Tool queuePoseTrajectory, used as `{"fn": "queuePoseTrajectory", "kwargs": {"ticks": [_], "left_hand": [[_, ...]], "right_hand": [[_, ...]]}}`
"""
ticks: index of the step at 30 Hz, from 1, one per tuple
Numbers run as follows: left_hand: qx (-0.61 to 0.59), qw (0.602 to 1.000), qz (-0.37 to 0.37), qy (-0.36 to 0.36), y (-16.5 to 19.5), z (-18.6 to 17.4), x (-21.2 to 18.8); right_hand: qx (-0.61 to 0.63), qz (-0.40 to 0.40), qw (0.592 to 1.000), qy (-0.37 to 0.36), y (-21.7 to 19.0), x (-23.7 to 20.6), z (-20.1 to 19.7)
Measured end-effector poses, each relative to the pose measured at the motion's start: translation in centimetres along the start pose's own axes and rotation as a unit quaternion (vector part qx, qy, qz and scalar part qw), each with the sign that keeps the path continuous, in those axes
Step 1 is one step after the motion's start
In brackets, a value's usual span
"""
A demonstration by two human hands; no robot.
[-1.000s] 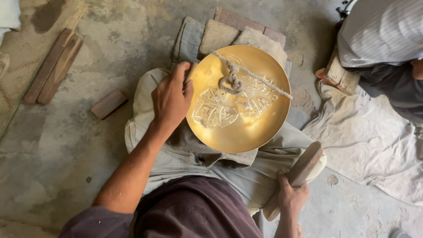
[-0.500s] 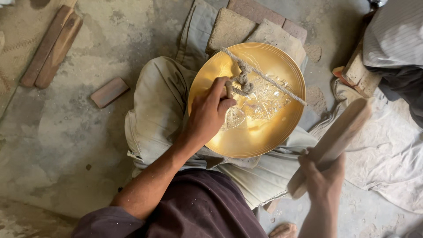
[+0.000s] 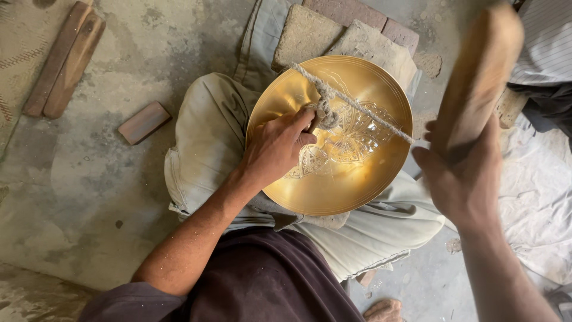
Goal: The person sits on the floor with a brass plate resting on their lap and hammers a small punch against the plate's surface to deepen a decorative embossed pattern, repositioning the punch across the design and rotating the plate as they work.
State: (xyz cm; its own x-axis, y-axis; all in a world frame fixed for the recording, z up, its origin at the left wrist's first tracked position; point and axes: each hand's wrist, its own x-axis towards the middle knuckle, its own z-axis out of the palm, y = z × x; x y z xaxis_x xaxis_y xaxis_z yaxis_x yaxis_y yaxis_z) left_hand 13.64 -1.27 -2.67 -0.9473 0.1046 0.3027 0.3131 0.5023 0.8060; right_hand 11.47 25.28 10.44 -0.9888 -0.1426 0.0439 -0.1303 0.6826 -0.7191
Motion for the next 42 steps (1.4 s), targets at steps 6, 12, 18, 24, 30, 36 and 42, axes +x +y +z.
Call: {"fn": "queuePoseTrajectory", "kwargs": {"ticks": [6, 12, 18, 24, 30, 36, 42], "left_hand": [[-0.031, 0.998, -0.030, 0.045, 1.2, 0.8, -0.8], [-0.042, 0.987, -0.078, 0.131, 1.9, 1.4, -2.2], [-0.046, 0.981, -0.088, 0.164, 1.8, 2.1, -2.9], [-0.053, 0.984, -0.072, 0.151, 1.6, 1.9, -2.7], [-0.037, 0.988, -0.069, 0.130, 1.5, 1.5, -2.6], [-0.052, 0.984, -0.074, 0.152, 1.3, 2.0, -3.1], [-0.045, 0.982, -0.077, 0.167, 1.2, 2.2, -3.6]], "right_hand": [[-0.431, -0.200, 0.879, 0.036, -1.7, 1.7, 0.5], [-0.483, -0.261, 0.836, -0.021, -3.4, 2.9, 1.1], [-0.562, -0.294, 0.773, -0.022, -5.0, 3.0, 2.1], [-0.553, -0.351, 0.756, -0.011, -6.2, 3.0, 1.9], [-0.114, -0.102, 0.988, -0.017, -5.6, 3.0, 1.3], [-0.461, -0.251, 0.851, 0.005, -4.8, 2.7, 2.1], [-0.484, -0.327, 0.811, 0.028, -5.5, 2.6, 2.9]]}}
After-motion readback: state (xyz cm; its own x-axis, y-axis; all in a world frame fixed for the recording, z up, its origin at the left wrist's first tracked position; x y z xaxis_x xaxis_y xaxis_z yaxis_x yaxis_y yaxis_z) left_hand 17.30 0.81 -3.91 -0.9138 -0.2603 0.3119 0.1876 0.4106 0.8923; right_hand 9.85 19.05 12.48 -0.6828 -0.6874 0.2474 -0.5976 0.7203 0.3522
